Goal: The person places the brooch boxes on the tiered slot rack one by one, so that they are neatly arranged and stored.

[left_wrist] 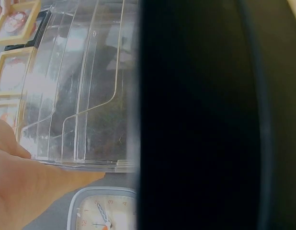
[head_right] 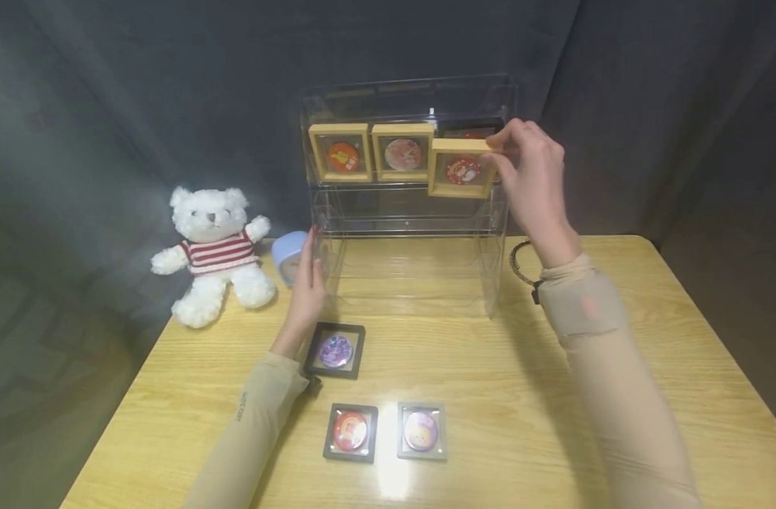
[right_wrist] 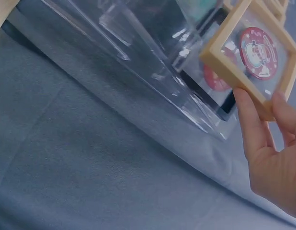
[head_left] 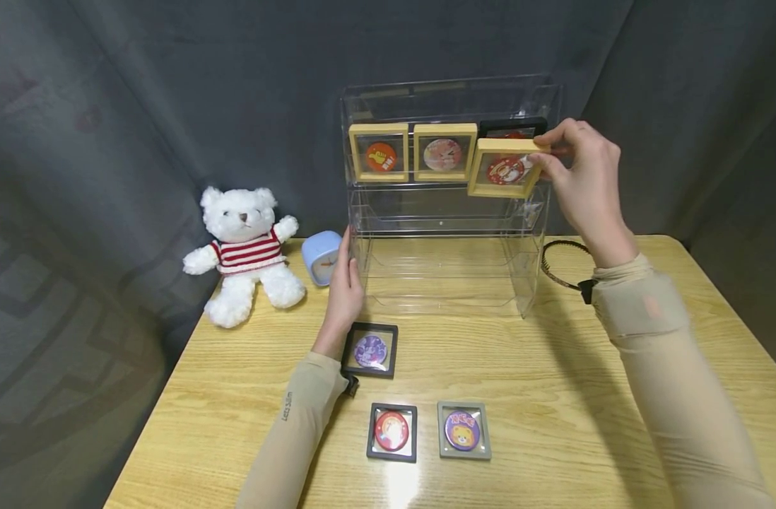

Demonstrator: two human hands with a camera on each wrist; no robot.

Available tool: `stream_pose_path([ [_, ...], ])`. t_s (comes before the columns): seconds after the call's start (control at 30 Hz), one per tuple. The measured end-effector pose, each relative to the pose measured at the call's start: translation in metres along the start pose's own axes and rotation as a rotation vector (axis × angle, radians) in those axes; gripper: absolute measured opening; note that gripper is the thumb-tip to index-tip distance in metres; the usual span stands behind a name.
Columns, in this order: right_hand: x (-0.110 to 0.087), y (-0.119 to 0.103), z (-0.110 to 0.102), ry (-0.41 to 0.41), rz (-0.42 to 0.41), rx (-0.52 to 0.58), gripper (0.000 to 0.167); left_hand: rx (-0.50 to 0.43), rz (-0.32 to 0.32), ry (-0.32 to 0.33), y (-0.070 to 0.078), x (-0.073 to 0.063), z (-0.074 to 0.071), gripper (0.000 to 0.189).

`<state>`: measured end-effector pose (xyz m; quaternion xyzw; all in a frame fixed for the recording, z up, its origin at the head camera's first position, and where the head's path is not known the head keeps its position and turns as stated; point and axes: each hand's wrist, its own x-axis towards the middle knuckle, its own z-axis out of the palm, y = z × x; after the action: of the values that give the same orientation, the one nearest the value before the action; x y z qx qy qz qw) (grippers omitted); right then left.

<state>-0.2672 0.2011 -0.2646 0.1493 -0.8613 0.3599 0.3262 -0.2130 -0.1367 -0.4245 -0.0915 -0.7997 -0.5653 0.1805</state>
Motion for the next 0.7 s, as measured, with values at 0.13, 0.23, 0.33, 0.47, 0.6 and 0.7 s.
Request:
stream_pose_path([
  [0.13,-0.001,0.006,0.006,-0.007,-0.001,-0.012,0.018,0.006,0.004,-0.001,-0.001,0.000,0.000,0.059],
  [0.23,-0.003,0.011,0.010,-0.023,-0.029,-0.010,0.016,0.009,0.005,-0.001,-0.001,0.001,0.000,0.059],
  [0.33,-0.005,0.015,0.014,-0.038,-0.051,-0.013,0.014,0.007,0.006,-0.001,-0.002,0.002,0.001,0.059],
  [0.47,-0.010,0.019,0.020,-0.049,-0.055,-0.046,0.012,0.006,0.011,0.003,-0.002,0.002,0.001,0.059],
  [0.6,-0.015,0.023,0.027,-0.069,-0.046,-0.056,0.010,0.001,0.004,0.003,-0.001,0.002,0.000,0.059],
  [0.7,-0.018,0.025,0.030,-0.069,-0.052,-0.062,0.010,-0.002,-0.005,-0.001,-0.001,0.001,0.000,0.059],
])
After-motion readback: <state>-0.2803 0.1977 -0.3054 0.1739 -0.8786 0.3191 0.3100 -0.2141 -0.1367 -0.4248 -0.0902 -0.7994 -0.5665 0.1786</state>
